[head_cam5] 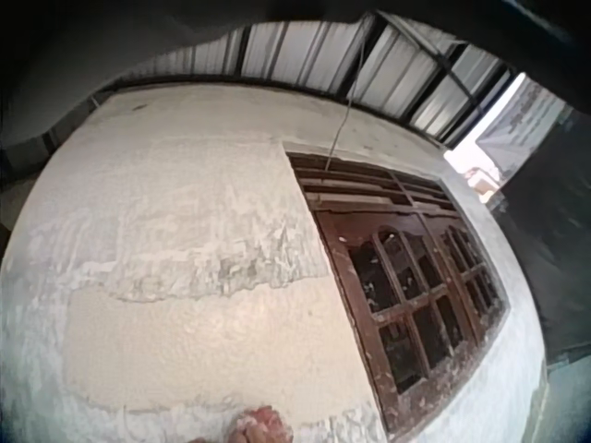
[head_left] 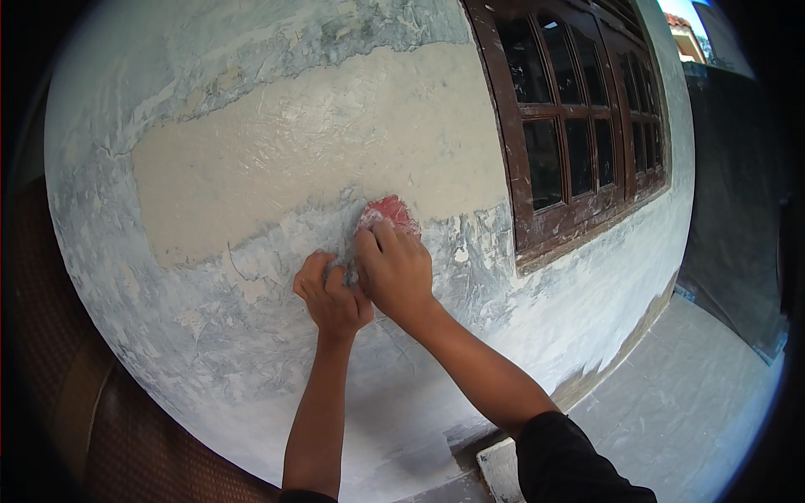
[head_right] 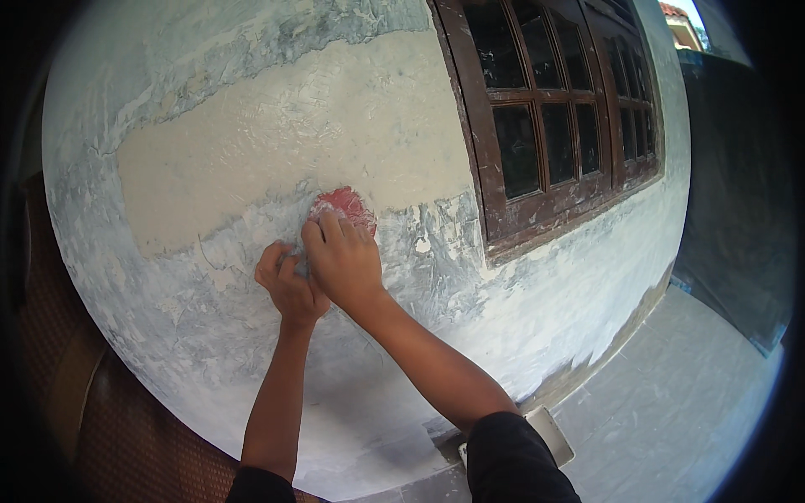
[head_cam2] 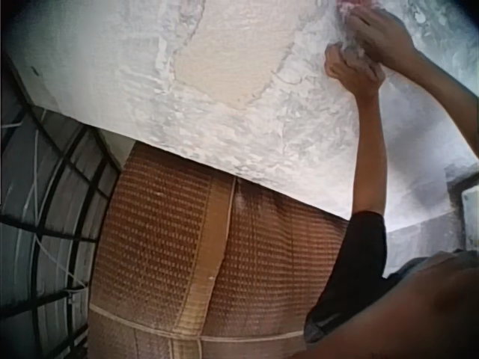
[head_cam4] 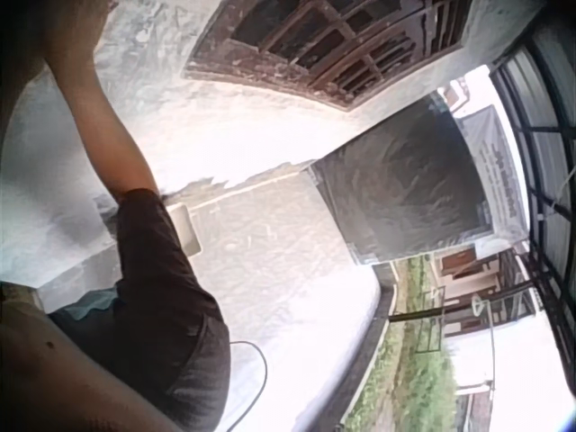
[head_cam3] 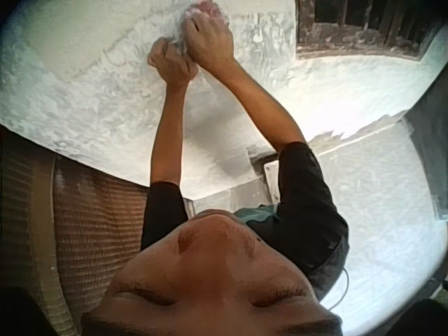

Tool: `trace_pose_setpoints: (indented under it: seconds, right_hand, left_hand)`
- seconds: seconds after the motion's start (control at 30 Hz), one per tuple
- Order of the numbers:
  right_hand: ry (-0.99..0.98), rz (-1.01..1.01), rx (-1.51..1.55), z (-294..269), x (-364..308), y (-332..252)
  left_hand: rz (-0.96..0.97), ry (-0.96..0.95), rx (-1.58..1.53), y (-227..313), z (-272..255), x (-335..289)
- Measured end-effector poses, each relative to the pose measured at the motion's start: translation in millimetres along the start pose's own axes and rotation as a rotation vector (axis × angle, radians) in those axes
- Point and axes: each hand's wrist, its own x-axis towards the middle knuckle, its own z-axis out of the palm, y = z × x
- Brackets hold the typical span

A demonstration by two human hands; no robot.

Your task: The person applies wall putty to an exterior wall with a putty knife, smoothing it over the surface.

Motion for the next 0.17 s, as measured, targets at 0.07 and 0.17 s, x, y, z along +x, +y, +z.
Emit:
trace_pose_setpoints:
  seconds: [0.07, 0.17]
  right_hand:
    - [0.032, 0.017, -0.011, -3.6, 3.0, 0.2]
    - [0.016, 0.091, -0.095, -4.1, 3.5, 13.9]
  left_hand:
    - [0.005, 0.001, -0.003, -1.9, -0.4, -1.1]
    - [0.002, -0.004, 0.014, -0.1, -0.6, 0.6]
